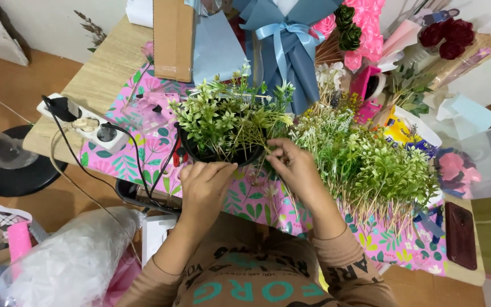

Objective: Arranging small artificial flower stems and greenery into a black pot on a decorated table.

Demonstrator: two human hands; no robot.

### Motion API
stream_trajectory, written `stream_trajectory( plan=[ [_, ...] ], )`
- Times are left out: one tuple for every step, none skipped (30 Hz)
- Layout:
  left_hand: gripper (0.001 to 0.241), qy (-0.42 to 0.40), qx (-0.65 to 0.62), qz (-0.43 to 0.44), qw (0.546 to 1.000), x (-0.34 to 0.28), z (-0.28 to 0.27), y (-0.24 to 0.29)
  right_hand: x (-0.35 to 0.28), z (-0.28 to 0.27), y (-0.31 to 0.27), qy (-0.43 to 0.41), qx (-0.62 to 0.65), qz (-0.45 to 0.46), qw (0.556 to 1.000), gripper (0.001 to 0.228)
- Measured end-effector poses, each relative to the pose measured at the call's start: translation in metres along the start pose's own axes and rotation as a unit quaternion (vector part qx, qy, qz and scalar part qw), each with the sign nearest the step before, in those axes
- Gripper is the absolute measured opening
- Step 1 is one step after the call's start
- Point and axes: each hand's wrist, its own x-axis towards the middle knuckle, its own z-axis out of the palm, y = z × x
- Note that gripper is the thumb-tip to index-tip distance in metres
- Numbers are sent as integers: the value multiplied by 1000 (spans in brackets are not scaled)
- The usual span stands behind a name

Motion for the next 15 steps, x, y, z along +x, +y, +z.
stream_trajectory(
  plan=[
    [14, -3, -1, -2, 1000, 0, 0, 1, 1, -1, 2, 15, 1, -5, 1000, 31],
    [14, -7, 0, -4, 1000, 0, -1, 1, 3, -1, 4, 29, 3, -10, 1000, 24],
    [14, -5, 1, -4, 1000, 0, 0, 0, 4, -5, 9, 29, 4, -12, 1000, 24],
    [14, -8, 3, -7, 1000, -1, 0, 0, 4, -9, 14, 57, 36, -18, 998, 22],
    [15, -10, 5, -11, 1000, -2, 0, 0, 4, -13, 20, 85, 68, -24, 994, 20],
    [15, -10, 5, -9, 1000, -1, 0, 0, 5, -16, 13, 86, 69, -24, 994, 20],
    [14, -11, 10, -10, 1000, -1, -1, 1, 6, -20, 6, 87, 66, -45, 993, 21],
    [14, -12, 12, -10, 1000, 0, -1, 2, 6, -24, 0, 90, 62, -64, 992, 21],
    [14, -14, 11, -7, 1000, 0, -2, 3, 6, -26, -2, 92, 62, -62, 992, 21],
    [14, -18, 13, -12, 1000, 1, -3, 3, 6, -29, -3, 130, 119, -80, 981, 22],
    [14, -22, 15, -17, 1000, 1, -3, 3, 7, -32, -4, 167, 174, -97, 966, 24],
    [14, -23, 12, -13, 1000, 2, -5, 4, 3, -38, -1, 172, 173, -96, 965, 24],
    [14, -29, 15, -16, 999, 3, -6, 4, 0, -43, 2, 187, 226, -108, 950, 25],
    [15, -39, 16, -20, 999, 3, -7, 5, -6, -49, 6, 202, 277, -117, 932, 26],
    [15, -42, 11, -16, 999, 4, -7, 4, -10, -56, 10, 208, 275, -114, 932, 26]
  ],
)
